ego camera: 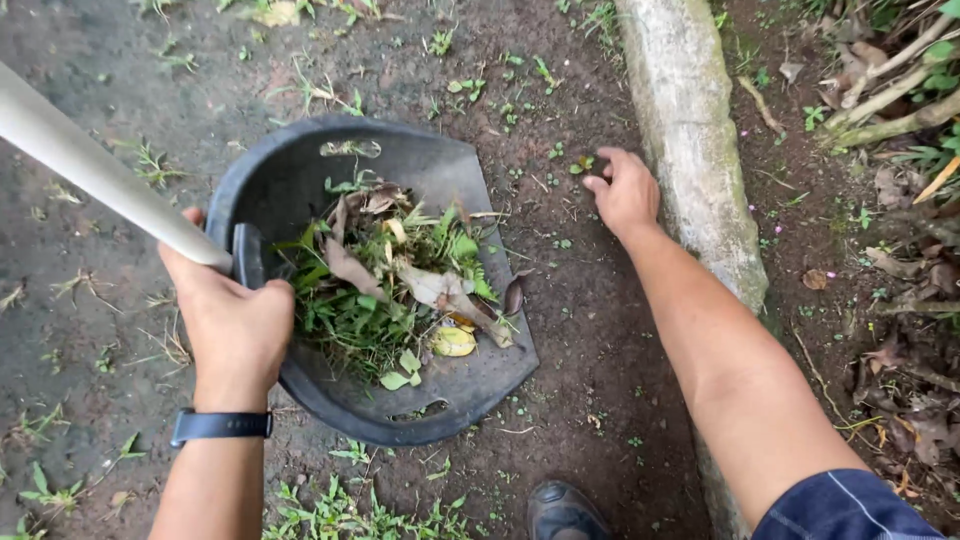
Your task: Gathering fallen leaves, weeds, and organic garden waste from the ground and placing them into a dustpan/scoop.
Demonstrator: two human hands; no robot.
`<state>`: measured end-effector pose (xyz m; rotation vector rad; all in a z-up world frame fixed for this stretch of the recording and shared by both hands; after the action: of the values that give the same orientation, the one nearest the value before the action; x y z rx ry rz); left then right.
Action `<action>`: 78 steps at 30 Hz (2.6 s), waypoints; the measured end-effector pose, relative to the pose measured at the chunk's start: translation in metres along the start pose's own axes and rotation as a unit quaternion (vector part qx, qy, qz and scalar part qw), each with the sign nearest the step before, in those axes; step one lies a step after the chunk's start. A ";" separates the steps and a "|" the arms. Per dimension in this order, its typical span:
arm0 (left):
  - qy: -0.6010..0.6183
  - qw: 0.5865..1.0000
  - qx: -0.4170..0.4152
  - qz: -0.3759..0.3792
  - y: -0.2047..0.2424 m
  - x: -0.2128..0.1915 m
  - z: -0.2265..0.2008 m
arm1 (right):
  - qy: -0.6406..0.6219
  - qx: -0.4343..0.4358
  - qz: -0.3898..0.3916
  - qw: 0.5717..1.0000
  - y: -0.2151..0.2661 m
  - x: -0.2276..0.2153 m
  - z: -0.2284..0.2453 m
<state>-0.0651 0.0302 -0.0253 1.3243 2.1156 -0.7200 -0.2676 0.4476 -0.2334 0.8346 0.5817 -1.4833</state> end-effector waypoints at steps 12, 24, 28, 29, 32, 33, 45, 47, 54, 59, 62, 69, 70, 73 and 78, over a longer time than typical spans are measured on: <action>-0.009 0.999 -0.031 -0.008 -0.013 0.008 -0.008 | 0.131 -0.079 -0.017 0.988 -0.035 0.042 0.000; 0.104 0.984 -0.143 -0.001 0.000 -0.020 -0.012 | -0.268 -0.203 0.277 0.900 0.068 0.021 0.097; 0.122 0.982 -0.142 0.013 0.016 -0.029 -0.003 | -0.006 -0.158 0.174 0.972 0.055 0.006 0.042; 0.079 0.989 -0.122 0.017 0.019 -0.029 0.001 | 0.069 -0.141 0.163 0.974 0.055 0.002 0.033; 0.048 0.999 -0.016 -0.002 0.030 -0.023 0.039 | 0.094 -0.154 0.165 0.970 0.057 0.017 0.007; 0.049 0.999 -0.018 -0.002 0.032 -0.023 0.032 | 0.096 -0.154 0.166 0.969 0.063 0.019 0.005; 0.034 0.996 -0.080 -0.023 0.042 -0.028 0.012 | 0.125 -0.194 0.072 0.970 0.074 0.042 0.013; 0.076 0.992 -0.104 -0.019 0.045 -0.030 0.010 | 0.064 -0.199 0.034 0.977 0.082 0.034 0.029; 0.032 0.998 -0.052 -0.031 0.048 -0.031 0.023 | 0.118 -0.205 0.094 0.967 0.065 0.064 0.027; 0.101 0.973 -0.205 -0.019 0.046 -0.038 -0.013 | -0.014 -0.140 -0.050 0.989 0.041 0.053 0.044; 0.123 0.971 -0.205 -0.023 0.045 -0.036 -0.013 | 0.016 -0.208 -0.033 0.977 0.037 0.050 0.062; 0.034 0.994 -0.096 -0.032 0.036 -0.026 0.011 | 0.045 -0.226 -0.047 0.972 0.043 0.067 0.067; 0.028 0.994 -0.105 -0.031 0.035 -0.026 0.008 | 0.030 -0.266 -0.016 0.963 0.051 0.068 0.074; 0.021 0.995 -0.093 -0.031 0.034 -0.025 0.012 | 0.005 -0.331 0.048 0.942 0.064 0.073 0.082; 0.001 0.994 -0.105 -0.044 0.034 -0.026 0.010 | 0.058 -0.377 0.022 0.924 0.057 0.087 0.090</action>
<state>-0.0231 0.0201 -0.0200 1.1267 2.1958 -0.5141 -0.2218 0.3180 -0.2394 0.3209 1.1214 -1.0343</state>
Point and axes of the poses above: each hand's wrist, its own y-axis away from the middle knuckle, its own x-axis out of the palm, z = x × y, the point moved 4 cm from there along -y, towards the middle knuckle, and after that the axes turned 8 degrees about z, right-handed, at the moved point
